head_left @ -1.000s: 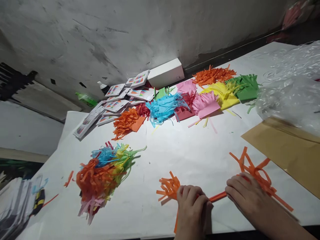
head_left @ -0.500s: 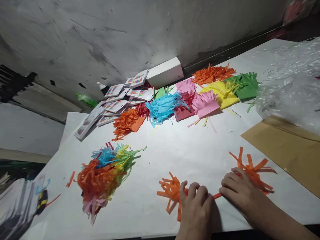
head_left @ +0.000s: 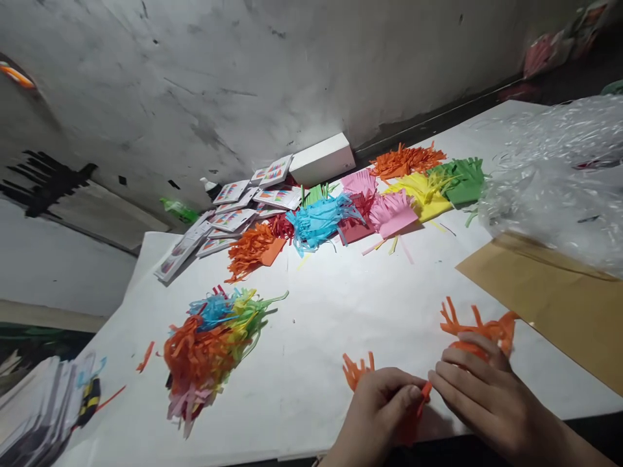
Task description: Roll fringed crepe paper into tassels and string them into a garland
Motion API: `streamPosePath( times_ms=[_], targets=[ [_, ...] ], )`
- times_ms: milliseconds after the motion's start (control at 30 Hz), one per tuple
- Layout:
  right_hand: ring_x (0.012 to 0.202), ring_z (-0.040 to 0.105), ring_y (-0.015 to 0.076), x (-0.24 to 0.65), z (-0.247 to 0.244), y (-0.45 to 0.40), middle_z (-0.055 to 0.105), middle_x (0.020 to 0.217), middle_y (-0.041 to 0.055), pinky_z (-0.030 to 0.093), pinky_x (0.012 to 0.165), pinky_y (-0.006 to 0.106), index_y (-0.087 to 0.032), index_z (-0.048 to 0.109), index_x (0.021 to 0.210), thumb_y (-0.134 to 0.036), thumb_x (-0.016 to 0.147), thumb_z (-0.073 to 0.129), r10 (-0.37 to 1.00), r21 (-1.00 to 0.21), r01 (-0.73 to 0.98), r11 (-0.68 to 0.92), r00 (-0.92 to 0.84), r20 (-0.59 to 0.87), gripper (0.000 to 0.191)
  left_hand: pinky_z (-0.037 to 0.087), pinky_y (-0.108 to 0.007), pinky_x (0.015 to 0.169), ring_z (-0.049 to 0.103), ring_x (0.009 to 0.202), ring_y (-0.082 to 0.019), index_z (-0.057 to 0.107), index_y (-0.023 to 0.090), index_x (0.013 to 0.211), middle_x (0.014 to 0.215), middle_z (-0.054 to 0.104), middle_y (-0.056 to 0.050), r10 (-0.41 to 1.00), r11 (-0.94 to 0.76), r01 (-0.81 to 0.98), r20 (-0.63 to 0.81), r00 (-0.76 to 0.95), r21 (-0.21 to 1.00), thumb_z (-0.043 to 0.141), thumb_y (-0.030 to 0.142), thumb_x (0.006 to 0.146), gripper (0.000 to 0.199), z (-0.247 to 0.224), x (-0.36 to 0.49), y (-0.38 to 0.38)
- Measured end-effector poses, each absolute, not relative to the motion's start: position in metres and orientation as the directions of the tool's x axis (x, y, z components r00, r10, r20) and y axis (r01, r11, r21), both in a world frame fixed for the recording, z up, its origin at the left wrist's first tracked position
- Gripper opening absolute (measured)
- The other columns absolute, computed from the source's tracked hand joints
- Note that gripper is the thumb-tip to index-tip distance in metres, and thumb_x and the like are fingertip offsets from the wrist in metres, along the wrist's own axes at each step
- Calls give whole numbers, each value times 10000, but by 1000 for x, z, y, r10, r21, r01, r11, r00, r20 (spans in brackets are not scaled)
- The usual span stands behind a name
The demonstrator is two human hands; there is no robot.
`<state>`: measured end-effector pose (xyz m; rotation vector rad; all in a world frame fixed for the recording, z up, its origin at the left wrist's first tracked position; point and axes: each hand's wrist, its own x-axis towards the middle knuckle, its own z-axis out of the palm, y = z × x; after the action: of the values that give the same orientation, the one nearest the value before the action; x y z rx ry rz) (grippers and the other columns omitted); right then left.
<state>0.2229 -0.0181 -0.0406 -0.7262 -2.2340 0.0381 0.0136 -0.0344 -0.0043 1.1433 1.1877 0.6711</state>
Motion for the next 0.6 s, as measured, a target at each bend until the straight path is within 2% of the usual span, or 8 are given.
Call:
streamPosePath(
  times_ms=[67, 167, 267, 333, 400, 500, 600],
  targets=[
    [985, 622, 214, 229, -29, -23, 711, 953, 44, 308, 1074, 503, -183, 648, 1127, -89, 961, 430, 539, -283, 490, 824, -526, 658, 289, 414, -239, 609, 553, 610, -118, 730, 106, 802, 697, 666, -59, 822, 506, -78, -453, 345, 859, 794, 429, 731, 337, -1, 20, -33],
    [792, 632, 158, 230, -13, -26, 675, 833, 11, 439, 946, 396, -217, 649, 1060, -71, 921, 503, 624, -454, 440, 775, -415, 662, 249, 379, -207, 552, 479, 516, -69, 667, 108, 685, 592, 587, -8, 809, 549, -252, -431, 399, 797, 882, 410, 617, 377, -3, 34, -31],
    [701, 616, 140, 228, -4, -30, 630, 757, 2, 531, 763, 290, -228, 651, 1015, -104, 936, 514, 730, -667, 297, 683, -289, 619, 201, 382, -194, 551, 468, 522, -62, 628, 127, 674, 597, 563, 8, 876, 417, -286, -297, 380, 863, 853, 426, 667, 374, -4, 50, -32],
    [770, 652, 157, 227, -6, -36, 648, 813, 19, 565, 727, 250, -236, 654, 1083, -189, 953, 547, 793, -758, 241, 606, -247, 557, 175, 411, -198, 595, 510, 584, -80, 631, 136, 694, 646, 589, -3, 939, 275, -272, -197, 283, 922, 817, 418, 722, 339, -5, 59, -34],
    [819, 678, 162, 227, -13, -41, 665, 890, 27, 579, 705, 210, -256, 638, 1181, -239, 942, 594, 842, -809, 237, 538, -201, 501, 243, 434, -207, 626, 544, 628, -99, 648, 141, 708, 679, 616, -18, 971, 177, -236, -130, 202, 955, 784, 429, 760, 322, -8, 66, -37],
    [825, 694, 155, 233, -22, -45, 680, 923, 24, 581, 689, 181, -282, 600, 1280, -189, 937, 592, 840, -790, 287, 541, -135, 526, 355, 466, -227, 603, 579, 609, -127, 691, 146, 788, 679, 650, -44, 975, 105, -125, -78, 209, 987, 717, 495, 808, 350, -16, 68, -37],
    [861, 698, 184, 243, -23, -42, 703, 877, 27, 581, 846, 277, -251, 555, 1354, -130, 936, 545, 715, -602, 459, 653, -110, 691, 434, 501, -250, 624, 610, 628, -156, 718, 176, 884, 700, 682, -60, 961, -154, 90, 128, 245, 984, 689, 487, 834, 316, -19, 69, -27]
  ],
)
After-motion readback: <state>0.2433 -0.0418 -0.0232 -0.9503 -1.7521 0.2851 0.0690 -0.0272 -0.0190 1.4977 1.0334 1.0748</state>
